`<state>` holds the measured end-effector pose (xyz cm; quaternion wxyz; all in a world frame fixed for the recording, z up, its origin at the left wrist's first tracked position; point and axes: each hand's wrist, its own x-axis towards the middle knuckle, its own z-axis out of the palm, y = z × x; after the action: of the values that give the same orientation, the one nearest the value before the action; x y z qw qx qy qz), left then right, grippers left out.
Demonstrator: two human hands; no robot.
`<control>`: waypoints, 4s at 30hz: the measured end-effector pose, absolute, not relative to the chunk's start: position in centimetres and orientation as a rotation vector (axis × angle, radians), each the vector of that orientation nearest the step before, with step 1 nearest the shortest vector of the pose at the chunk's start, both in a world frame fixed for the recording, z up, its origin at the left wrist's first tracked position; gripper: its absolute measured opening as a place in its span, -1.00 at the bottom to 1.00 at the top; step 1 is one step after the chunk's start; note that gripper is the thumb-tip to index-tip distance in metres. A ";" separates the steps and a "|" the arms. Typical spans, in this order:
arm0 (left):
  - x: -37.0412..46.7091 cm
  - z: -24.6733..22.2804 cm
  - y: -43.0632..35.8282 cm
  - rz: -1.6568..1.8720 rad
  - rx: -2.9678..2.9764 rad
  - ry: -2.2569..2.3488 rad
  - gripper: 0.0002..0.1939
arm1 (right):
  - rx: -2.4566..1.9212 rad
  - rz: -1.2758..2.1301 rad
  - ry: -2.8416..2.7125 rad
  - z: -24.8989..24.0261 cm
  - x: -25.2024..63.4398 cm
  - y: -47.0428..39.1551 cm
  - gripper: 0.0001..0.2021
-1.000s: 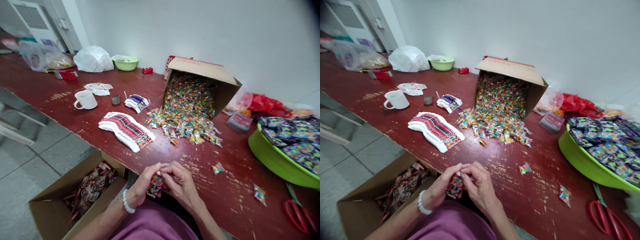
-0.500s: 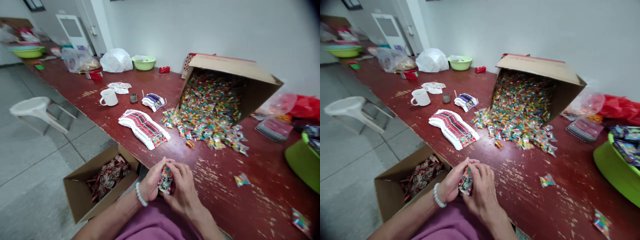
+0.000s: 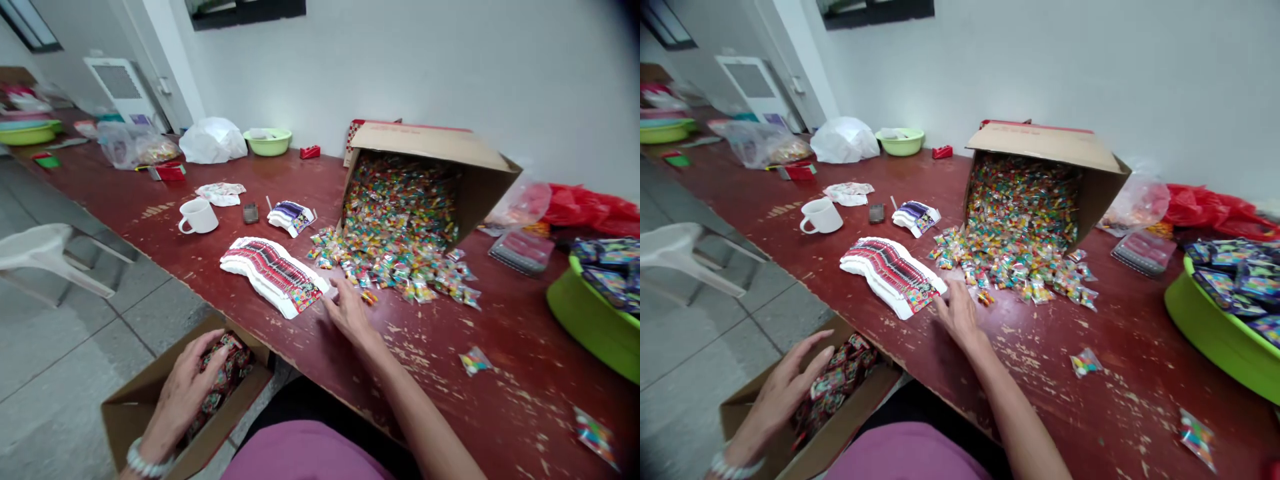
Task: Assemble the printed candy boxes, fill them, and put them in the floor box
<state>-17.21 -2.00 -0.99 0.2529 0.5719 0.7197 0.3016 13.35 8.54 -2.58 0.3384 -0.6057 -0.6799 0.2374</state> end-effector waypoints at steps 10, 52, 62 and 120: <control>-10.3 -0.1 1.3 0.951 1.700 1.703 -0.63 | -1.721 0.734 -1.467 -4.8 10.9 11.6 -0.67; -1.0 1.6 -1.6 1.018 1.160 1.032 -0.45 | -1.125 1.218 -0.885 0.2 14.3 -2.1 -0.63; -1.8 1.7 0.2 0.768 1.155 0.931 -0.82 | -1.165 1.301 -0.990 -0.6 15.3 -1.9 -0.75; 1.1 0.8 -1.5 0.615 0.521 0.748 -0.41 | -1.145 1.379 -1.179 0.4 16.4 -3.0 -0.84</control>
<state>1.14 -1.53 0.82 0.8528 0.2474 0.3552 0.2921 16.37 -2.97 0.39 0.4775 -0.4689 -0.4828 0.5648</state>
